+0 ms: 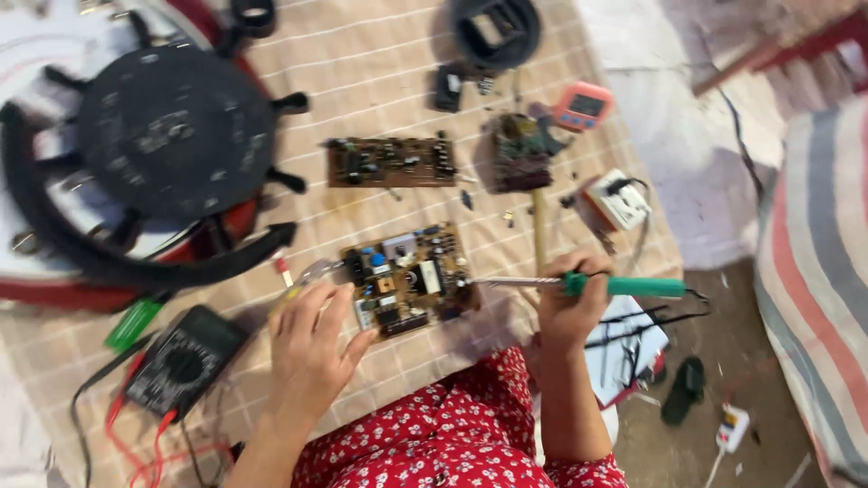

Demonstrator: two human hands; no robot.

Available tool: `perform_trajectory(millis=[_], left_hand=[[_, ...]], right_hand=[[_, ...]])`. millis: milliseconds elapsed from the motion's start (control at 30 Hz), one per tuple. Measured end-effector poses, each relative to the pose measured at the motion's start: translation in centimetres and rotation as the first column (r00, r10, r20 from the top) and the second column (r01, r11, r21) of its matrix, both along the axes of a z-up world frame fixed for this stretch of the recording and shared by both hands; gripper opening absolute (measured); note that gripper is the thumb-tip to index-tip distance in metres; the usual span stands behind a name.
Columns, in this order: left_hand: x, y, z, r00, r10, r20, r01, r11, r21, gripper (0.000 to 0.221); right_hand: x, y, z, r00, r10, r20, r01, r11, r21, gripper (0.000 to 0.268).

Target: Soldering electronic components onto a circuit board using a soldering iron.

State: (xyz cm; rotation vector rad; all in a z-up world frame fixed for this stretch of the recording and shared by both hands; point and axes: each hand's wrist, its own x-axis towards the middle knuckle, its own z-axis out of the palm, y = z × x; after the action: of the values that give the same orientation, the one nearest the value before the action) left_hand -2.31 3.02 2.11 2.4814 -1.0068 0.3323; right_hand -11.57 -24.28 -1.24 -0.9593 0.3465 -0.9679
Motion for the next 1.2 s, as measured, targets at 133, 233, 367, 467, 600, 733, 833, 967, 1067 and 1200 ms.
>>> perform_trajectory(millis=[133,233,367,467,600,733,833,967,1067,1200], left_hand=[[-1.8,0.7,-3.9,0.993,0.063,-0.098,-0.05,0.99,0.13,0.061],[-2.2,0.4,-5.6,0.961,0.114,-0.25,-0.104,0.993,0.052,0.061],[-1.7,-0.5,-5.6,0.929,0.198,-0.313,-0.197,0.98,0.035,0.06],[-1.0,-1.0,-3.7,0.835,0.216,-0.506,-0.237,0.971,0.023,0.063],[0.6,-2.3,-0.4,0.511,0.234,-0.827,-0.354,0.934,0.046,0.066],[1.8,-2.7,-0.3,0.401,0.212,-0.891,-0.373,0.926,0.053,0.067],[2.3,-2.2,-1.1,0.403,0.067,-0.913,-0.42,0.9,-0.119,0.064],[3.2,-2.4,-0.9,0.444,0.15,-0.883,-0.404,0.913,-0.048,0.054],[3.4,-2.6,-1.1,0.524,0.21,-0.825,-0.389,0.921,-0.013,0.049],[3.6,-1.5,-3.8,0.848,0.197,-0.492,-0.193,0.979,0.06,0.054]], right_hand=[[2.0,-0.4,-1.5,0.998,-0.052,-0.031,0.052,0.999,0.001,0.012],[3.0,-0.8,-2.6,0.994,-0.104,0.022,0.104,0.995,-0.007,0.01],[3.8,-1.4,-3.6,0.998,-0.068,0.002,0.068,0.994,-0.086,0.007],[4.2,-1.0,-3.7,0.99,-0.098,-0.102,0.085,0.988,-0.128,0.008],[4.1,-1.0,-3.9,0.988,-0.021,-0.151,0.0,0.991,-0.137,0.008],[4.4,-0.7,-3.6,0.968,-0.034,-0.249,-0.009,0.985,-0.17,0.006],[3.7,-0.7,-4.2,0.984,-0.022,-0.178,-0.012,0.982,-0.186,0.007],[3.7,-1.5,-4.1,0.99,-0.122,-0.07,0.117,0.991,-0.067,0.003],[4.1,-1.3,-3.9,0.977,-0.172,-0.123,0.158,0.981,-0.116,0.006],[4.0,-1.0,-4.1,0.968,-0.176,-0.176,0.155,0.98,-0.124,0.011]])
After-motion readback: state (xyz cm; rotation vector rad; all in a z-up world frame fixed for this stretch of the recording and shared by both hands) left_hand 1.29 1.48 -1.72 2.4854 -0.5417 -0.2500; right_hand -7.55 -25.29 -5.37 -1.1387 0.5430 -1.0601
